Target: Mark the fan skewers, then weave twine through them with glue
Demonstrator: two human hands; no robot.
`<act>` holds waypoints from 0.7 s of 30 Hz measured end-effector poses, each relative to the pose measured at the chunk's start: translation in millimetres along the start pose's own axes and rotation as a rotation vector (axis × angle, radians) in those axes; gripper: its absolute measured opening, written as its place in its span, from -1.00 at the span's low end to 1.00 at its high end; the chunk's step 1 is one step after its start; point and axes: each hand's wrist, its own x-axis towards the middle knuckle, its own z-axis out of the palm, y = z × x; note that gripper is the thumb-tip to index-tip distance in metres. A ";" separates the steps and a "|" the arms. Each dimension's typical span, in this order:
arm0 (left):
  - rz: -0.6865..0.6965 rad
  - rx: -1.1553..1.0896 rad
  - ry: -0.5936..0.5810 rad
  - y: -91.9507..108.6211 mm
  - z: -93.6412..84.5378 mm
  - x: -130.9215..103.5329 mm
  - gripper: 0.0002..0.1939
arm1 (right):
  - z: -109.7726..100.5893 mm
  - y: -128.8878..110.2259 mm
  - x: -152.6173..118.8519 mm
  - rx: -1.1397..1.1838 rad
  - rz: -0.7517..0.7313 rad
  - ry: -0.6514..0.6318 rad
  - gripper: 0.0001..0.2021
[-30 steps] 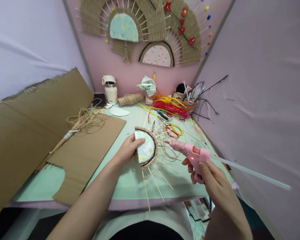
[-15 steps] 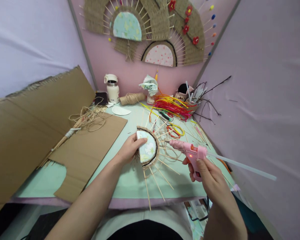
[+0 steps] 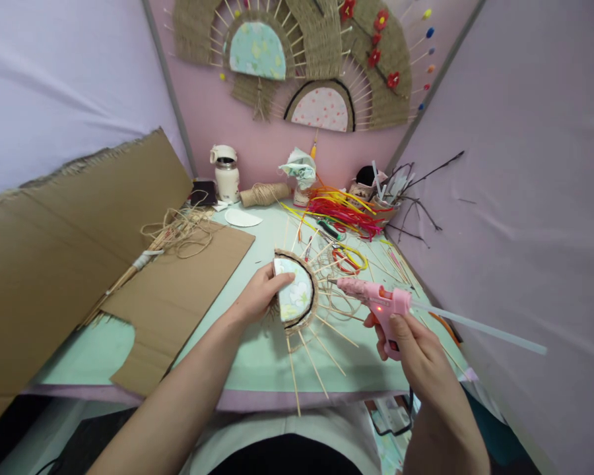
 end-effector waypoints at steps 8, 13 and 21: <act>0.005 0.010 -0.011 -1.8 -1.2 1.5 -0.73 | -0.7 -2.2 0.8 -0.042 0.010 0.008 -0.56; 0.001 0.006 -0.003 -0.8 -0.5 0.7 -0.73 | -0.3 -2.2 0.7 -0.039 0.029 0.008 -0.56; -0.002 0.000 -0.012 0.6 0.6 -0.2 -0.72 | -0.3 -1.4 0.9 -0.041 0.038 0.006 -0.57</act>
